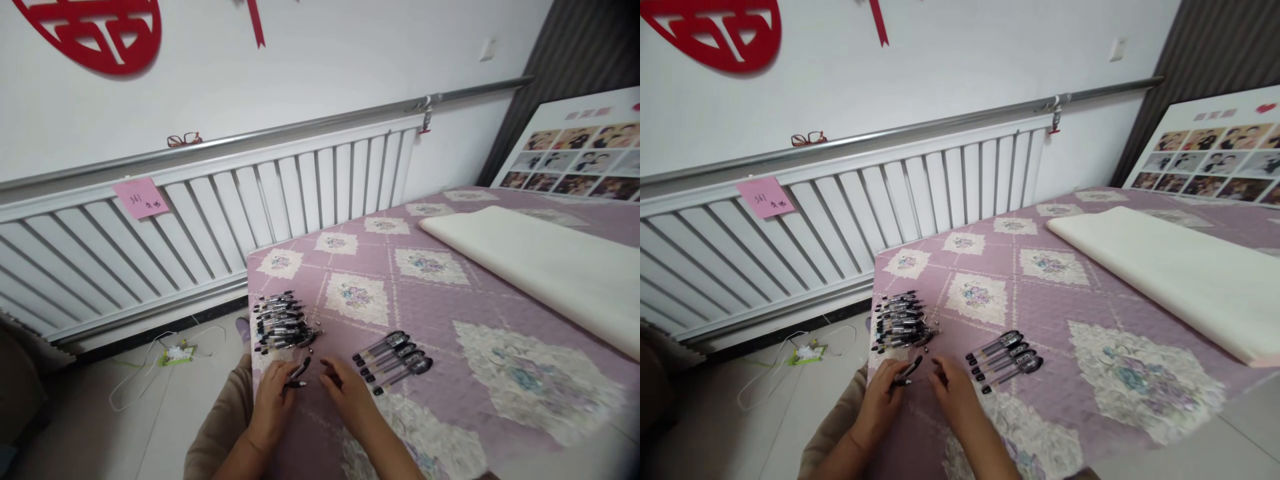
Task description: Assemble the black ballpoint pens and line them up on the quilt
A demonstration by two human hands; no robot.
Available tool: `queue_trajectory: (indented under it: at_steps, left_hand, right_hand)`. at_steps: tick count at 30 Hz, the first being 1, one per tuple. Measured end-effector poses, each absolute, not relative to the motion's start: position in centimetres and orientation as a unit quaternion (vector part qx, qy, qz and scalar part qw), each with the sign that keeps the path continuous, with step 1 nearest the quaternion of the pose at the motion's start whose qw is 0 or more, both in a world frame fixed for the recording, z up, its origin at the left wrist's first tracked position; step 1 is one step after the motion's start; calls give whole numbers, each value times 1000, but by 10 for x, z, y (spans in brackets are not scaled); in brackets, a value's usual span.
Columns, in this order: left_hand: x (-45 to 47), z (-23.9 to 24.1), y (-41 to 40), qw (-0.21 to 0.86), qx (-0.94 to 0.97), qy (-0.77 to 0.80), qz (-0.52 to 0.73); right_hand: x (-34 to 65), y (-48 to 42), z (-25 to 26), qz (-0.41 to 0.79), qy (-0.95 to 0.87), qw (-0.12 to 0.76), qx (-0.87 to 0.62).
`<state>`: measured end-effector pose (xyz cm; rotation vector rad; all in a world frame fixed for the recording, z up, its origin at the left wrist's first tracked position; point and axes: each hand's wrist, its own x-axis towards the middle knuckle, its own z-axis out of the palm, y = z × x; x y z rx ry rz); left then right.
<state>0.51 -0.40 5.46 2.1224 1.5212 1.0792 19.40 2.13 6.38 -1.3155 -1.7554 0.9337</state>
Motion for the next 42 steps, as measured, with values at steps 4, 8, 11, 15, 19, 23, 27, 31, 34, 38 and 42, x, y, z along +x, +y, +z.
queue_trajectory:
  at_steps: [4,8,11,15,19,23,27,31,34,38,42]
  left_hand:
    - [19,51,-9,191,755,501,377]
    - [27,46,-9,199,763,491,370]
    - [29,47,-7,182,759,513,357]
    - [33,53,-6,149,773,545,290]
    - [33,64,-6,150,790,542,243]
    - [24,73,-4,186,808,509,233]
    - [19,71,-5,183,799,518,245]
    - [22,67,-6,145,804,531,224]
    - [24,66,-7,122,807,537,215]
    - [22,64,-7,129,797,544,230]
    - [19,62,-7,152,785,549,243]
  right_hand:
    - [189,17,68,411,-656,392,-496]
    - [188,17,66,416,-642,408,-498]
    - [195,21,62,387,-615,447,-522]
    - [210,24,59,383,-562,496,-540]
    - [224,23,57,399,-525,522,-541]
    - [232,19,57,417,-519,522,-533]
    - [236,14,57,411,-536,510,-533]
    - [238,12,54,398,-550,504,-535]
    - [237,12,51,395,-553,512,-526]
    - [236,11,54,396,-563,486,-538]
    - [234,9,62,396,-568,472,-546]
